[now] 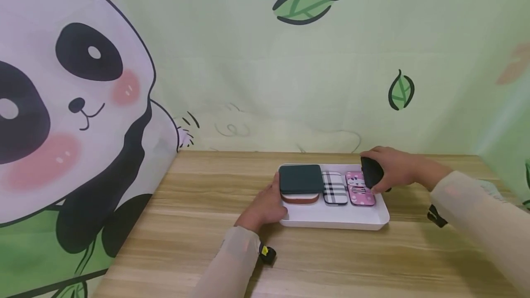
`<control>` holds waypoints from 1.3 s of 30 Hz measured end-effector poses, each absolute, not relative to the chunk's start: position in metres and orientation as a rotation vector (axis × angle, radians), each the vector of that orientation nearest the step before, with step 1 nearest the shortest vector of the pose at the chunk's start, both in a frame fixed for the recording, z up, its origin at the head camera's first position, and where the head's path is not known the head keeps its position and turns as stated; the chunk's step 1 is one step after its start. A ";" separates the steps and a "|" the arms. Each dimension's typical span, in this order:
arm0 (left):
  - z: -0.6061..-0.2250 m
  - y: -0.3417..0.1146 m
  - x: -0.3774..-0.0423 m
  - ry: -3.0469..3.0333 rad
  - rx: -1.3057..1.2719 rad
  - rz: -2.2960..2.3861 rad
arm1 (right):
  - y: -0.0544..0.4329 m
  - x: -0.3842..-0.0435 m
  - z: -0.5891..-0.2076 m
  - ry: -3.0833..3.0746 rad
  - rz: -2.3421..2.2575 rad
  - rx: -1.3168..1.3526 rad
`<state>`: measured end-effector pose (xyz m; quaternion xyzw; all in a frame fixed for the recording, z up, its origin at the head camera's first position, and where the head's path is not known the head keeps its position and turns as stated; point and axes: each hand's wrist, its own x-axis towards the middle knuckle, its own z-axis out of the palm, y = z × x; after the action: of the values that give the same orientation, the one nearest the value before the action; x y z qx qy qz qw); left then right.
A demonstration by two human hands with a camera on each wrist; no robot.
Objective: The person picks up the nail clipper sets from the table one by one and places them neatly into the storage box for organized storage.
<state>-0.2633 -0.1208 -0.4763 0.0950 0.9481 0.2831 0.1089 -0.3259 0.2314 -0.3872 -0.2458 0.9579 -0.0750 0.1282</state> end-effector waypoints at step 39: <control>-0.478 -0.121 -0.265 2.780 0.261 0.833 | 0.201 -0.319 -0.428 2.776 -0.014 -0.870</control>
<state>-0.2646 -0.1211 -0.4782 0.0890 0.9479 0.2839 0.1137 -0.3192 0.2007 -0.4283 -0.2970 0.9478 -0.0046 0.1160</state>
